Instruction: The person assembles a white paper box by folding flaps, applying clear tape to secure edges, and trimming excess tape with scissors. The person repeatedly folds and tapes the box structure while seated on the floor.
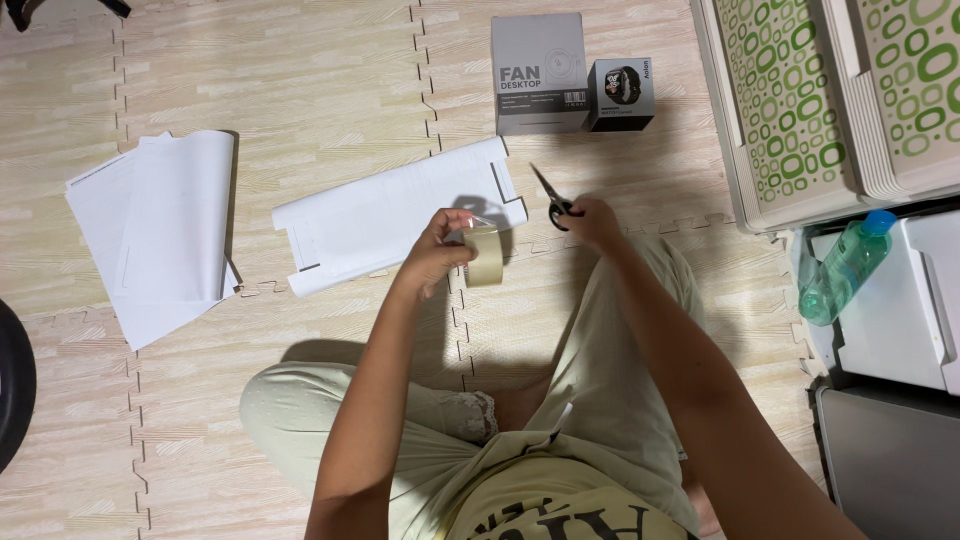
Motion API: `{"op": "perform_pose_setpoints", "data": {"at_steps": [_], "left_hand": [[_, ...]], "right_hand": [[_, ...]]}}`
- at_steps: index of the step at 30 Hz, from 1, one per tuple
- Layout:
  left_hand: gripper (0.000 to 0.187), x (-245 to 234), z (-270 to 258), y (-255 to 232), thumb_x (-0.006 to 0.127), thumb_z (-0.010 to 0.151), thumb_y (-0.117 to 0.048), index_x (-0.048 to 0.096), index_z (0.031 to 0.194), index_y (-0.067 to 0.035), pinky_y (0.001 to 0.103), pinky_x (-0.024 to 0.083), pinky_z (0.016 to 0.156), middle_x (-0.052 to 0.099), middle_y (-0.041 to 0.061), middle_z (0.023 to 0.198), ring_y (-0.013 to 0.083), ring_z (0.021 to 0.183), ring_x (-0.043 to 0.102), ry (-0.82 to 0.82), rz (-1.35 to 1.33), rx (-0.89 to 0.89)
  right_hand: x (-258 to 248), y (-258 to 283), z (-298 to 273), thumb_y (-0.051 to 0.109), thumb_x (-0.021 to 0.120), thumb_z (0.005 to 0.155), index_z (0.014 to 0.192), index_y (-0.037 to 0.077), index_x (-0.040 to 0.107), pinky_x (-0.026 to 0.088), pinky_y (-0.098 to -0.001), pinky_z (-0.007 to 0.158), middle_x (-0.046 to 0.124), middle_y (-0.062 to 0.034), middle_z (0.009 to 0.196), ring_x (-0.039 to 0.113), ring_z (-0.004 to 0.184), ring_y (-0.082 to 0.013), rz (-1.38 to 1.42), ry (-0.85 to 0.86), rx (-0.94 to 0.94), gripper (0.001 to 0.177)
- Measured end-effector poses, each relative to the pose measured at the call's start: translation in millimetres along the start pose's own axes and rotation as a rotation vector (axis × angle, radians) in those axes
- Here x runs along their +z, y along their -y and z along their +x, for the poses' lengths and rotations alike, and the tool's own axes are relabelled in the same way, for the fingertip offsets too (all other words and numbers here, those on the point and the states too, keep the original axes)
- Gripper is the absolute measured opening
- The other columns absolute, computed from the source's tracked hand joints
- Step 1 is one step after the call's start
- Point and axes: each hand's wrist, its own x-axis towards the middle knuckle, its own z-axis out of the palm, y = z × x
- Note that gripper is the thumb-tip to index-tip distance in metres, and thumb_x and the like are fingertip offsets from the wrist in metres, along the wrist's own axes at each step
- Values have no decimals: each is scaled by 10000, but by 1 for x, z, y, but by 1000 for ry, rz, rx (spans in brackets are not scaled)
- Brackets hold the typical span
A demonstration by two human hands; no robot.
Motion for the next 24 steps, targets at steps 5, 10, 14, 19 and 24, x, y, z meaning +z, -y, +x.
{"op": "perform_pose_setpoints", "data": {"at_steps": [5, 10, 14, 19, 24], "left_hand": [[675, -7, -2, -5, 723, 664, 96, 556, 1276, -134, 321, 564, 973, 597, 102, 1339, 250, 1169, 610, 26, -1, 8], [671, -10, -10, -16, 712, 682, 96, 560, 1295, -131, 331, 554, 940, 590, 95, 1316, 235, 1113, 608, 83, -24, 16], [673, -10, -19, -28, 709, 698, 72, 564, 1320, -139, 313, 552, 903, 567, 80, 1354, 219, 1044, 623, 116, 20, -1], [660, -9, -26, -33, 715, 708, 64, 589, 1324, -135, 299, 535, 911, 559, 90, 1388, 208, 1017, 619, 188, 26, 39], [654, -10, -28, -33, 725, 703, 75, 602, 1308, -141, 307, 508, 970, 571, 85, 1381, 182, 1084, 621, 205, 42, 78]], "right_hand": [[-53, 30, -24, 288, 823, 867, 788, 94, 612, 506, -337, 580, 607, -60, 771, 583, 620, -146, 133, 385, 147, 297], [-82, 55, -45, 289, 732, 869, 915, 140, 638, 506, -265, 661, 701, 14, 790, 655, 717, -84, 189, 739, -28, 182], [-85, 76, -54, 283, 854, 756, 874, 120, 597, 480, -282, 636, 633, 27, 794, 609, 731, -103, 45, 725, -88, 326], [-78, 100, -60, 259, 929, 682, 869, 127, 587, 450, -277, 652, 593, 39, 823, 560, 761, -94, 33, 697, -140, 412], [-74, 110, -61, 264, 921, 697, 868, 118, 609, 442, -271, 656, 611, 50, 805, 562, 756, -79, 107, 732, -175, 384]]}}
